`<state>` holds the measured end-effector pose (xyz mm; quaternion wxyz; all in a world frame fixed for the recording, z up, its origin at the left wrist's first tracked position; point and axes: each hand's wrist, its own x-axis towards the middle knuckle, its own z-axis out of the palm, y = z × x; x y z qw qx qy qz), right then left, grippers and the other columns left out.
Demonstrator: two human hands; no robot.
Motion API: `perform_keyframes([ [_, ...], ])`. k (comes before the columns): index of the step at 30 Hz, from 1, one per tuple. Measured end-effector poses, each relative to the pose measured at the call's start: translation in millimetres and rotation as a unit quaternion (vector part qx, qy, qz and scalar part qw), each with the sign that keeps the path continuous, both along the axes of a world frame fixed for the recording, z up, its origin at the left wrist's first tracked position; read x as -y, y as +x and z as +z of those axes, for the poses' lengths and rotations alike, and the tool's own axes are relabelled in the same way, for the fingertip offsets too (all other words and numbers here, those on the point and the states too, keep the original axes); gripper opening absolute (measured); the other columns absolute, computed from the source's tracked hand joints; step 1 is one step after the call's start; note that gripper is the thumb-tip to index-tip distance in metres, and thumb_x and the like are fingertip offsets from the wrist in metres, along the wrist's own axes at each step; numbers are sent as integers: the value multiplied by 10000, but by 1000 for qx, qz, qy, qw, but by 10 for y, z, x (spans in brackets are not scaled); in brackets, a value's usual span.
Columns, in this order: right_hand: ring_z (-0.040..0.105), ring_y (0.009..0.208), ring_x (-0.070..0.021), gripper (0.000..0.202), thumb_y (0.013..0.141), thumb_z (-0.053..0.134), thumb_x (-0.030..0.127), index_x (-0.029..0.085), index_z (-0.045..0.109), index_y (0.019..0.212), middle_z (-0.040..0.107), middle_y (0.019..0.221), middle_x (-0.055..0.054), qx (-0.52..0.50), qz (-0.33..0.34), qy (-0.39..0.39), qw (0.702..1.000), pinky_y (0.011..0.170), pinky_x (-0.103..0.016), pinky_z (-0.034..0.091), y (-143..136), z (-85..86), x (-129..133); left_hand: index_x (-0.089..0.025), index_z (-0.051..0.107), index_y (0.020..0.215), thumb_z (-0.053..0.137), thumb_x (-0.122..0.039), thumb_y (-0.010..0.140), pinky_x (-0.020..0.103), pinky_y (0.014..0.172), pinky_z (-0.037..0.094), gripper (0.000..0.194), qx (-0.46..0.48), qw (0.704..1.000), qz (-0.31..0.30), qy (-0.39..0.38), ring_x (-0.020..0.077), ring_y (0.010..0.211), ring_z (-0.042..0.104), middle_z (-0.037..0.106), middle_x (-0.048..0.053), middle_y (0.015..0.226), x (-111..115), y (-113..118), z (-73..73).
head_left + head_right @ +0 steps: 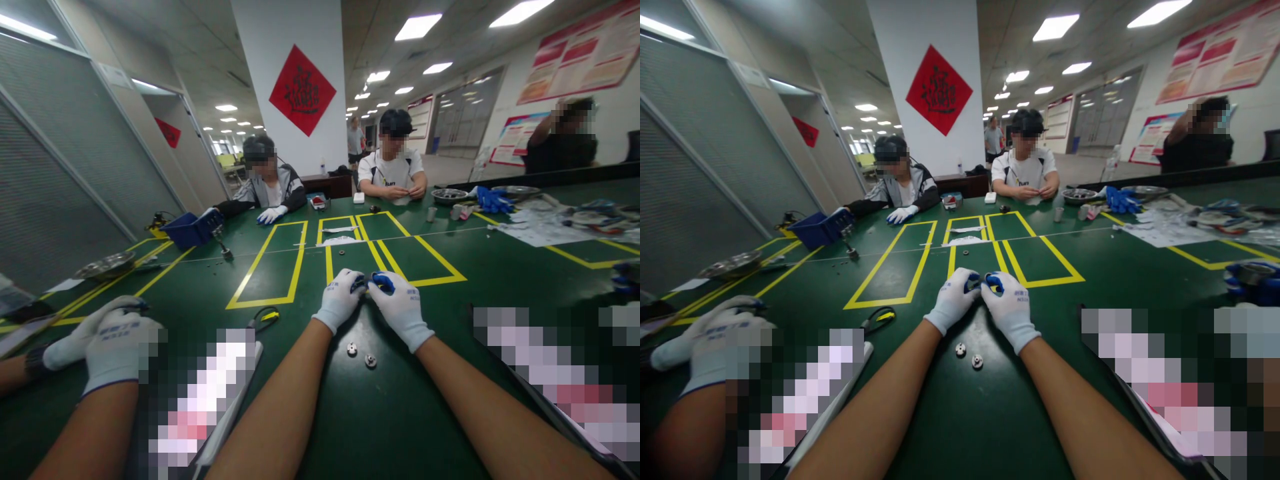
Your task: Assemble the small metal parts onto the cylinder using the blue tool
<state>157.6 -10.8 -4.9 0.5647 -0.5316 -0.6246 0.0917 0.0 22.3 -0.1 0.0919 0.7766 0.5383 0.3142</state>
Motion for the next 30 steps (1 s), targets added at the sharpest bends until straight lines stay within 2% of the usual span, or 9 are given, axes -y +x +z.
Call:
perform_keyframes([
  [2, 709, 971, -279, 293, 808, 655, 417, 179, 755, 947, 766, 1017, -123, -3, -5, -5, 1000, 938, -428, 546, -4, 3, -1, -240, 667, 1055, 656, -263, 898, 310, 921, 517, 159, -7, 1000, -18, 2, 191, 1031, 636, 662, 40, 1131, 2, 1, 4],
  [4, 707, 972, -278, 300, 812, 651, 426, 180, 758, 948, 767, 1017, -121, -4, -6, -10, 1000, 936, -422, 543, 0, 4, -5, -222, 660, 1013, 691, -295, 877, 316, 893, 522, 157, -9, 1000, 0, -1, 197, 993, 637, 661, 42, 1079, -3, -3, 0],
  [8, 708, 960, -280, 328, 817, 640, 447, 171, 763, 946, 771, 1002, -126, -25, -28, -29, 999, 940, -418, 530, 34, 11, -18, -195, 636, 1092, 803, -383, 779, 332, 883, 526, 402, -3, 1000, 23, 5, 218, 1009, 631, 645, 59, 1111, -31, -30, -24],
  [12, 707, 918, -277, 353, 828, 634, 484, 176, 763, 941, 776, 976, -121, -53, -54, -69, 995, 924, -418, 524, 70, 39, -15, -222, 674, 1049, 755, -334, 836, 321, 901, 515, 254, -31, 999, 15, 2, 207, 1027, 632, 645, 43, 1111, -42, -47, -43],
  [16, 702, 905, -270, 344, 839, 628, 488, 184, 763, 930, 776, 960, -112, -60, -43, -70, 995, 905, -405, 522, 71, 65, -2, -230, 691, 1006, 704, -319, 879, 309, 886, 515, 155, -35, 999, 12, 12, 197, 1006, 637, 652, 34, 1077, -21, -40, -29],
  [30, 716, 881, -254, 313, 821, 669, 462, 193, 776, 940, 788, 930, -88, -98, 1, -95, 991, 845, -378, 544, 105, 80, -6, -231, 688, 976, 703, -285, 877, 302, 874, 516, 115, -17, 999, 13, 30, 188, 980, 629, 645, 36, 1050, 34, -39, 0],
])
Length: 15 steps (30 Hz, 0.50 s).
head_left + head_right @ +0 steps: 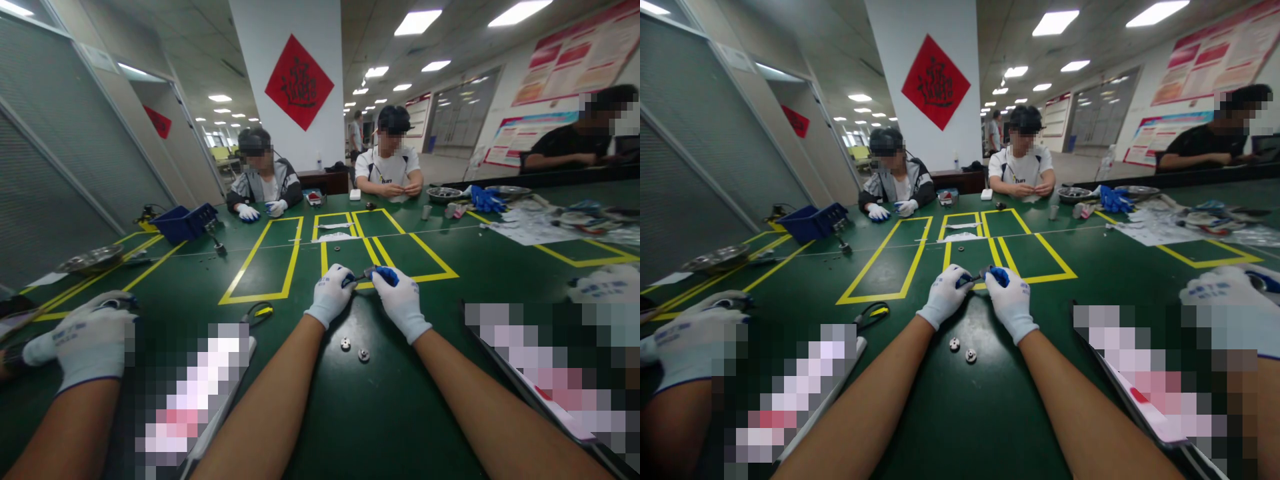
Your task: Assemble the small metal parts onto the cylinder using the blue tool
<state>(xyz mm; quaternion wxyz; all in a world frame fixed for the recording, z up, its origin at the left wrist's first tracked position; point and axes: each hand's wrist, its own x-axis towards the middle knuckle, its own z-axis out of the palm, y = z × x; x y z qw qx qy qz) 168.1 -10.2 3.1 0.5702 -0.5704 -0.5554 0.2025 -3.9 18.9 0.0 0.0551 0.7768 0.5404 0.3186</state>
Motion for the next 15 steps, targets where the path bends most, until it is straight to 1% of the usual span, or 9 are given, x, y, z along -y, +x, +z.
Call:
perform_keyframes([
  [5, 716, 899, -258, 325, 819, 674, 460, 190, 780, 964, 789, 957, -90, -8, 7, -5, 1000, 877, -395, 540, 4, -15, -12, -221, 679, 961, 703, -285, 875, 306, 864, 518, 111, 3, 1000, -1, 5, 191, 973, 630, 647, 35, 1032, 8, -1, 6],
  [10, 721, 888, -259, 334, 817, 674, 464, 183, 784, 959, 791, 943, -98, -17, 12, -3, 1000, 850, -387, 551, 2, -24, -18, -226, 694, 978, 706, -271, 870, 307, 885, 520, 118, 2, 1000, -2, -5, 190, 983, 633, 652, 38, 1046, -1, -9, -1],
  [15, 721, 901, -266, 341, 813, 675, 470, 181, 787, 957, 791, 959, -103, -14, 15, 2, 1000, 875, -405, 552, -6, -27, -15, -236, 713, 996, 684, -264, 883, 304, 886, 527, 119, -4, 1000, -3, -12, 192, 989, 638, 659, 40, 1065, -18, -12, -26],
])
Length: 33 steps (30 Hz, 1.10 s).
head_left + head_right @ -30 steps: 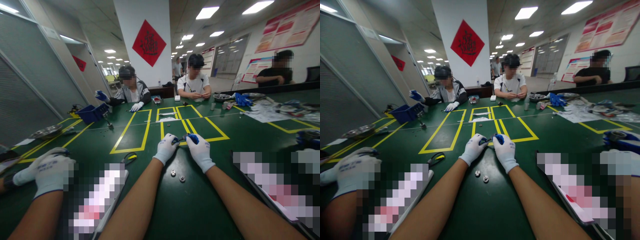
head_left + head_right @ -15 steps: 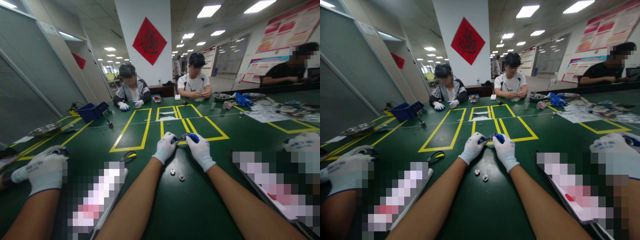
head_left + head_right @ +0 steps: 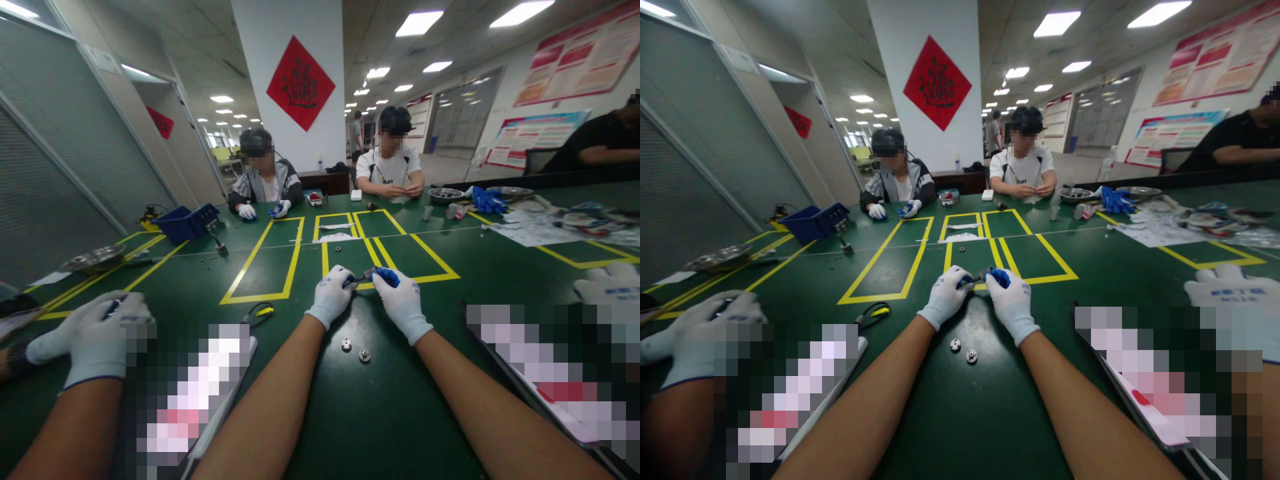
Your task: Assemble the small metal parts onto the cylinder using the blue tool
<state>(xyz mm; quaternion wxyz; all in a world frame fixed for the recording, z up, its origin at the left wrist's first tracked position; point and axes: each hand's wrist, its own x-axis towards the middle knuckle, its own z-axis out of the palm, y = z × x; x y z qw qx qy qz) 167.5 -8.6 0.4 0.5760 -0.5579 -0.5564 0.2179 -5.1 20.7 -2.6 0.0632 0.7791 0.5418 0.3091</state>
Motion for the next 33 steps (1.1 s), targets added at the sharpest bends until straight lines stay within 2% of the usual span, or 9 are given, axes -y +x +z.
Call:
perform_keyframes([
  [13, 720, 904, -268, 357, 812, 670, 476, 173, 780, 968, 788, 971, -111, 7, -5, -1, 1000, 877, -402, 554, -14, 21, 17, -238, 732, 1058, 545, -234, 959, 285, 915, 525, 211, 6, 1000, -22, -5, 179, 1016, 648, 675, 47, 1126, -9, -10, -5],
  [16, 711, 917, -273, 357, 834, 649, 476, 175, 779, 975, 784, 986, -116, 33, -25, 15, 999, 905, -411, 538, -26, 25, 27, -230, 723, 1055, 535, -243, 967, 293, 924, 523, 208, 14, 1000, -27, -4, 181, 1022, 648, 673, 48, 1117, -17, -3, -4],
  [22, 704, 910, -261, 332, 855, 632, 454, 179, 776, 973, 779, 972, -107, 35, -65, 45, 996, 905, -381, 525, -35, 45, 46, -235, 697, 1059, 702, -344, 876, 322, 940, 519, 213, 10, 1000, -16, 3, 204, 1043, 637, 655, 39, 1116, -20, 5, 9],
  [27, 703, 912, -261, 343, 845, 636, 469, 182, 779, 964, 780, 977, -103, 30, -51, 22, 998, 896, -385, 520, -38, 59, 55, -235, 691, 975, 690, -324, 887, 310, 894, 519, 125, -3, 1000, -1, 8, 194, 1000, 638, 657, 32, 1065, -12, 13, 13],
  [33, 702, 918, -264, 354, 845, 630, 481, 187, 779, 974, 780, 983, -102, 28, -34, 15, 999, 903, -398, 516, -35, 24, 43, -230, 704, 956, 689, -311, 885, 305, 868, 518, 108, -8, 1000, -6, 9, 192, 973, 642, 666, 30, 1047, 2, 9, 18],
])
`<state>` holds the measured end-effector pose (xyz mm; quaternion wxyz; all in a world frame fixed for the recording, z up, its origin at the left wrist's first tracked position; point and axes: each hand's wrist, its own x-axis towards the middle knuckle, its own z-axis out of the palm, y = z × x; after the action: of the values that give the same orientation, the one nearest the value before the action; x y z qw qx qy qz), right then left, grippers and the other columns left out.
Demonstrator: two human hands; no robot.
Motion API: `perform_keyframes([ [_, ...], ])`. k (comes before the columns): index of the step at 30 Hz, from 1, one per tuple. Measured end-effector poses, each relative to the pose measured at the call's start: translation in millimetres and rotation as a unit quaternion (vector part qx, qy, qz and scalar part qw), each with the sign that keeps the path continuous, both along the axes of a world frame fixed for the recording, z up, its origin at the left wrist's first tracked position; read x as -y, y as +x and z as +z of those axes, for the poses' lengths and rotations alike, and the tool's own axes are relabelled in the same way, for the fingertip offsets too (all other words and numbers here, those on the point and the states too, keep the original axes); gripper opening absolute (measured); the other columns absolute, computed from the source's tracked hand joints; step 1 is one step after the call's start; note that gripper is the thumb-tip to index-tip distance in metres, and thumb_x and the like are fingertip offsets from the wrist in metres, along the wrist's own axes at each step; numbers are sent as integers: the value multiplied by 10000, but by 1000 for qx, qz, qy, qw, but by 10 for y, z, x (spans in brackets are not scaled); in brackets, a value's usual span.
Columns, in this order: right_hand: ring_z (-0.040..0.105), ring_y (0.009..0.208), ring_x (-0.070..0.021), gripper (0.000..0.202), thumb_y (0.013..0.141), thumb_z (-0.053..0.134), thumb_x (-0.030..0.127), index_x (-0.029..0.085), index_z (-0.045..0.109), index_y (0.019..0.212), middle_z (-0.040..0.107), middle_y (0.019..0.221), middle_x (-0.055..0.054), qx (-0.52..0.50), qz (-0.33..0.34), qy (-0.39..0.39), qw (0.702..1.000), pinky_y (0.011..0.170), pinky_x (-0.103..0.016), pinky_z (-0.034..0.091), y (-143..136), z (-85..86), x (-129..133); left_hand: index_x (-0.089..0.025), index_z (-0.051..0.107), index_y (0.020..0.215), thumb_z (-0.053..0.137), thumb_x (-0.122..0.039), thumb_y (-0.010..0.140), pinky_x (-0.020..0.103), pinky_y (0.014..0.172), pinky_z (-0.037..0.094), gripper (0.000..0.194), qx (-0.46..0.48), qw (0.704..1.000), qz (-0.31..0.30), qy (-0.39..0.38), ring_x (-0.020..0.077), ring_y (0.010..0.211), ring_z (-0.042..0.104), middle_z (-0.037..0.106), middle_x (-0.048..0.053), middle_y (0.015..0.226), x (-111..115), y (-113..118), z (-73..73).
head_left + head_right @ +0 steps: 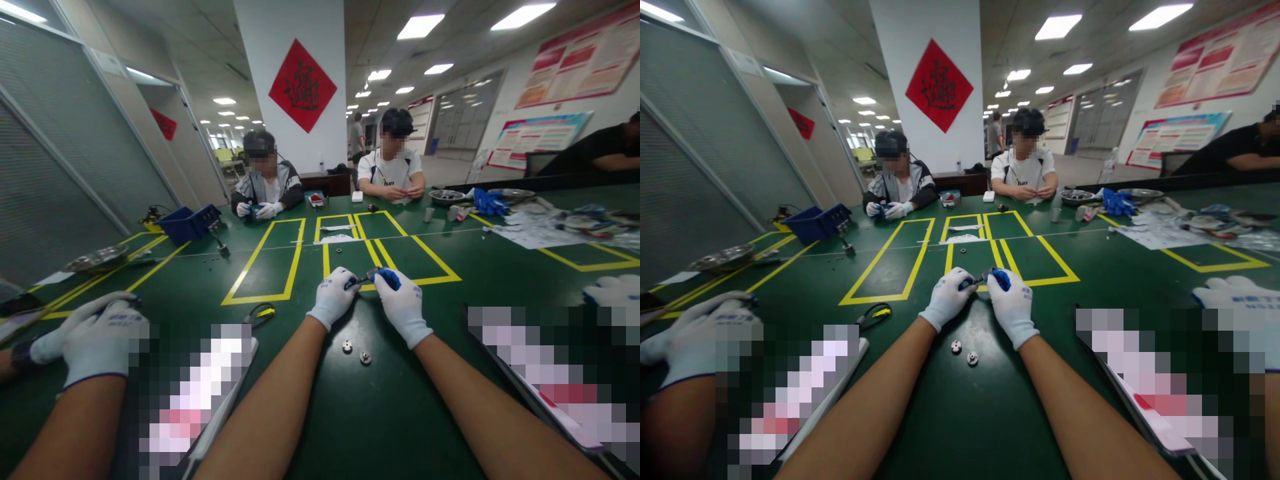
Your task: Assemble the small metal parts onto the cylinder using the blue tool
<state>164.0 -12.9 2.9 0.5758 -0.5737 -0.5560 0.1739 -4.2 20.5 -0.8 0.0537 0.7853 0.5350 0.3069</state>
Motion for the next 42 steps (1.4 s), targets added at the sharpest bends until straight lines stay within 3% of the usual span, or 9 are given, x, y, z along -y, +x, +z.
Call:
perform_keyframes([
  [17, 702, 902, -267, 352, 844, 621, 482, 179, 767, 948, 775, 970, -113, 25, -14, 21, 999, 897, -396, 519, -16, -5, 13, -240, 728, 1036, 574, -265, 952, 289, 886, 519, 177, 11, 1000, -15, -17, 182, 1006, 657, 688, 35, 1127, -3, 1, -11],
  [22, 705, 922, -270, 356, 850, 618, 475, 173, 765, 968, 775, 985, -123, 37, -21, 37, 998, 915, -397, 517, -20, -42, -4, -222, 701, 970, 658, -290, 901, 308, 865, 516, 106, 1, 1000, 12, -19, 194, 976, 644, 676, 38, 1067, -9, 14, 7],
  [26, 705, 887, -263, 342, 863, 602, 477, 188, 767, 943, 777, 955, -103, 33, -19, 18, 999, 886, -389, 523, -11, -27, 0, -204, 671, 963, 736, -341, 843, 319, 835, 521, 193, 1, 999, 32, -20, 203, 945, 636, 663, 42, 1027, -23, 13, 9],
  [32, 709, 942, -274, 354, 839, 637, 466, 168, 767, 979, 773, 994, -124, 38, -43, 36, 998, 928, -393, 520, -17, -48, -25, -258, 700, 1054, 628, -343, 926, 290, 852, 519, 169, -21, 1000, -15, -17, 181, 998, 648, 657, 27, 1135, 11, 27, -1],
  [42, 709, 932, -269, 343, 854, 611, 473, 183, 768, 950, 778, 986, -122, 54, -29, 30, 998, 920, -394, 523, -23, -31, 3, -216, 647, 980, 707, -340, 864, 326, 847, 519, 180, -13, 999, 28, -26, 208, 962, 632, 643, 50, 1045, -1, 34, -1],
])
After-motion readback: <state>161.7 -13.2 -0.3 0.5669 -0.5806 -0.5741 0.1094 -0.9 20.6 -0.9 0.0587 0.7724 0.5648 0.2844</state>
